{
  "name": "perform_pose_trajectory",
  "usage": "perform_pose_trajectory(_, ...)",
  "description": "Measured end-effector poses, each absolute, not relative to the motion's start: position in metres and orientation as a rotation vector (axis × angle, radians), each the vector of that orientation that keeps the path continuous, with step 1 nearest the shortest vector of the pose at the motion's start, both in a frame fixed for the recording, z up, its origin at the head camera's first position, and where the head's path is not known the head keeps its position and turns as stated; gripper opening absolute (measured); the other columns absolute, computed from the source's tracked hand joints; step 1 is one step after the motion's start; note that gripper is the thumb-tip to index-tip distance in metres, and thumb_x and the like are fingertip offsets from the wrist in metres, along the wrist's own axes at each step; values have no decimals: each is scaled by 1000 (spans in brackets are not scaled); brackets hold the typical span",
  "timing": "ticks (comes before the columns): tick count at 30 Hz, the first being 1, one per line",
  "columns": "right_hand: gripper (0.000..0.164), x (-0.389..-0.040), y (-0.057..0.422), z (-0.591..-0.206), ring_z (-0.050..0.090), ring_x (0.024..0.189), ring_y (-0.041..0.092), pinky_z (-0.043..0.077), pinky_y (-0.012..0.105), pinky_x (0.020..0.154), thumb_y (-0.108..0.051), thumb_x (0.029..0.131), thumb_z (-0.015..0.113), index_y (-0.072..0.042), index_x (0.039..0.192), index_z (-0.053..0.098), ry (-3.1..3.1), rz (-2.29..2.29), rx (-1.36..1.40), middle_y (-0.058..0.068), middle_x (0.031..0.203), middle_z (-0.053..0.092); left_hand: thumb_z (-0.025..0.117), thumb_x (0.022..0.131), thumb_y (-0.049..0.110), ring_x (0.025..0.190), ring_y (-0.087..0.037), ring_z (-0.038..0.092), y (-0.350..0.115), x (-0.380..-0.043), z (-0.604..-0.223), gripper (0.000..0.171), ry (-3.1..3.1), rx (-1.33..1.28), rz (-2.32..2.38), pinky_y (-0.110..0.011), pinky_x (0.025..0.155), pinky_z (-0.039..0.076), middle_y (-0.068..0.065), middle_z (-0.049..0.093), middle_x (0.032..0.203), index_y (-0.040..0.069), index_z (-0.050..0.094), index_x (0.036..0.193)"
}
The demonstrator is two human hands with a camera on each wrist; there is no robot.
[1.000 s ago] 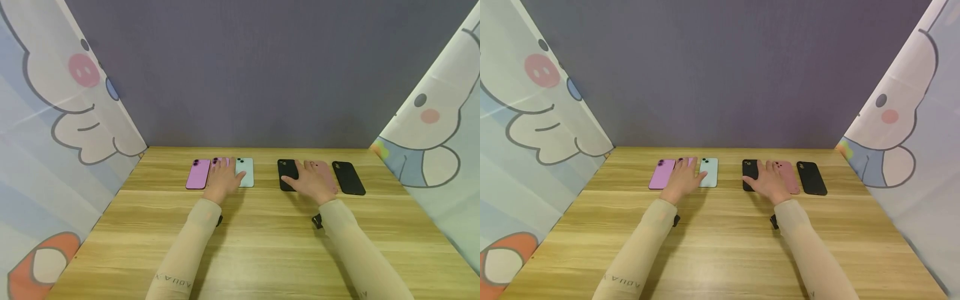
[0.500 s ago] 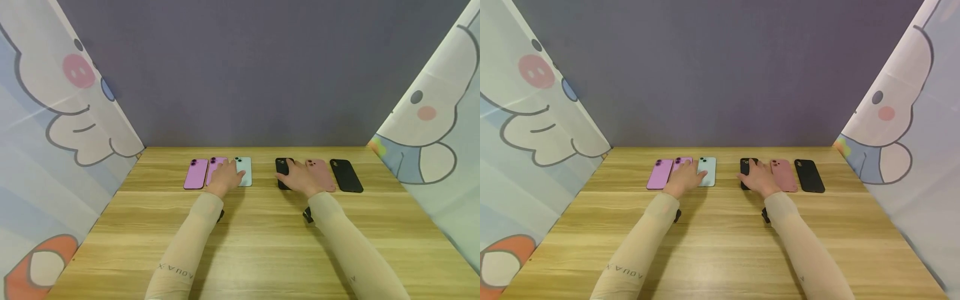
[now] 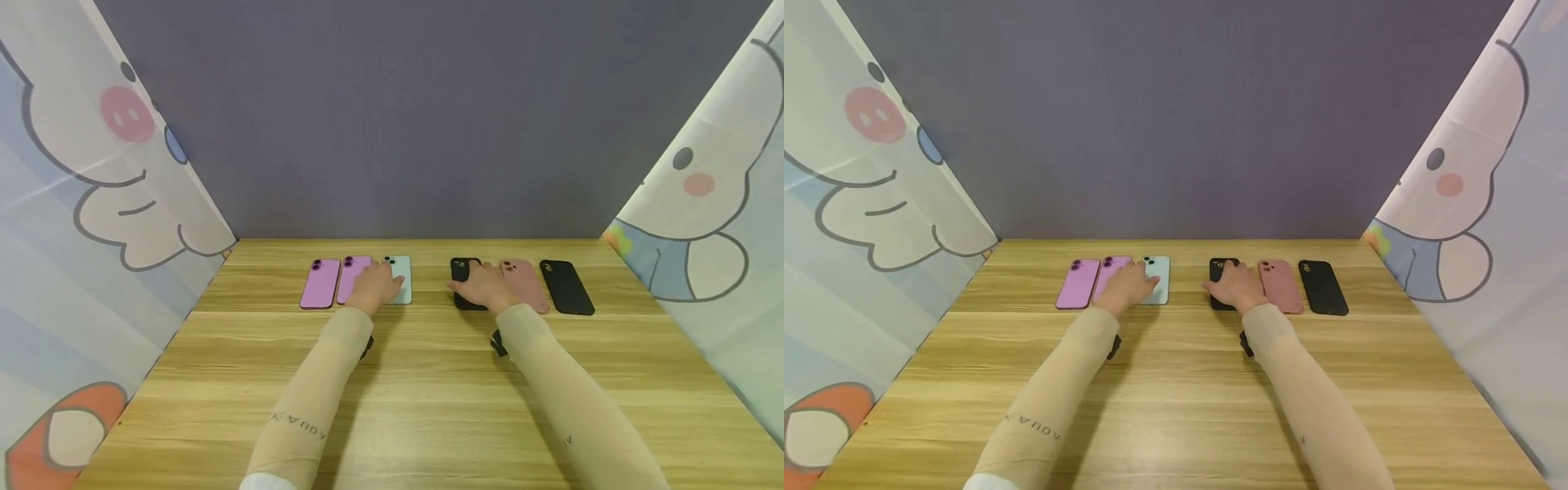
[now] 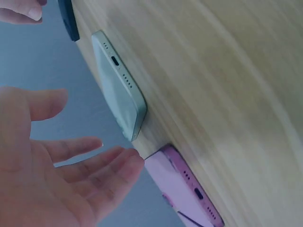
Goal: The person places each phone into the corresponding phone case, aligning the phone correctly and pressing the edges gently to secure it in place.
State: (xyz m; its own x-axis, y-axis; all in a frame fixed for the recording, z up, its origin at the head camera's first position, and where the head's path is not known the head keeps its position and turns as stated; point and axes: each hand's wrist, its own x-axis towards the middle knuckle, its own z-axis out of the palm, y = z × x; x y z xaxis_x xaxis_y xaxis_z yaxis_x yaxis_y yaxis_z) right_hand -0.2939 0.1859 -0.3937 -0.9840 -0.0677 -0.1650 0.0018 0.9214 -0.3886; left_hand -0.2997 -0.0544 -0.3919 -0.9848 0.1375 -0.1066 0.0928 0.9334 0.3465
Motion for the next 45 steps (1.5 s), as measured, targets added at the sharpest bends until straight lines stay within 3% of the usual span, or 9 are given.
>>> perform_pose_trajectory(7,89,-296,183,-394,40,132,54,38,65,105,-56,99,56,11,152,32,2904,-505,24,39,149,35,48,107,44,130,-43,49,-45,-305,-397,57,2968,109,481,-56,101,47,-24,49,144,1,54,144)
perform_pose_trajectory(11,83,-298,182,-396,51,121,51,46,62,97,-58,97,57,10,143,48,2896,-485,46,37,141,46,50,105,44,118,-38,56,-40,-307,-396,55,2977,47,479,-52,91,52,-23,56,131,0,58,138)
perform_pose_trajectory(14,80,-299,182,-396,52,119,51,47,62,95,-59,97,58,9,138,55,2890,-463,67,38,141,46,51,105,44,111,-36,58,-38,-308,-396,55,2986,21,468,-50,86,54,-23,58,126,-1,62,134)
perform_pose_trajectory(19,85,-302,180,-397,42,129,55,42,65,101,-60,95,59,10,143,50,2873,-430,97,41,149,33,50,105,45,111,-35,58,-36,-309,-397,56,2975,-17,427,-45,81,56,-25,57,131,-1,63,134)
perform_pose_trajectory(23,87,-303,178,-398,40,130,56,42,67,101,-60,94,61,10,143,49,2862,-434,119,41,148,33,51,104,48,107,-34,59,-35,-309,-400,59,2958,-52,407,-42,75,56,-26,57,130,-2,64,132)
perform_pose_trajectory(35,84,-303,176,-400,41,127,60,40,72,99,-53,93,66,9,146,45,2830,-537,209,41,148,31,57,97,61,106,-33,61,-27,-312,-403,72,2972,-114,274,-39,74,57,-27,56,126,-3,65,131)
perform_pose_trajectory(45,81,-304,173,-399,37,130,62,38,74,99,-53,93,67,8,144,48,2822,-540,239,42,149,29,64,93,56,86,-27,56,-17,-315,-408,64,2976,-221,306,-38,61,55,-24,55,113,-2,69,117)
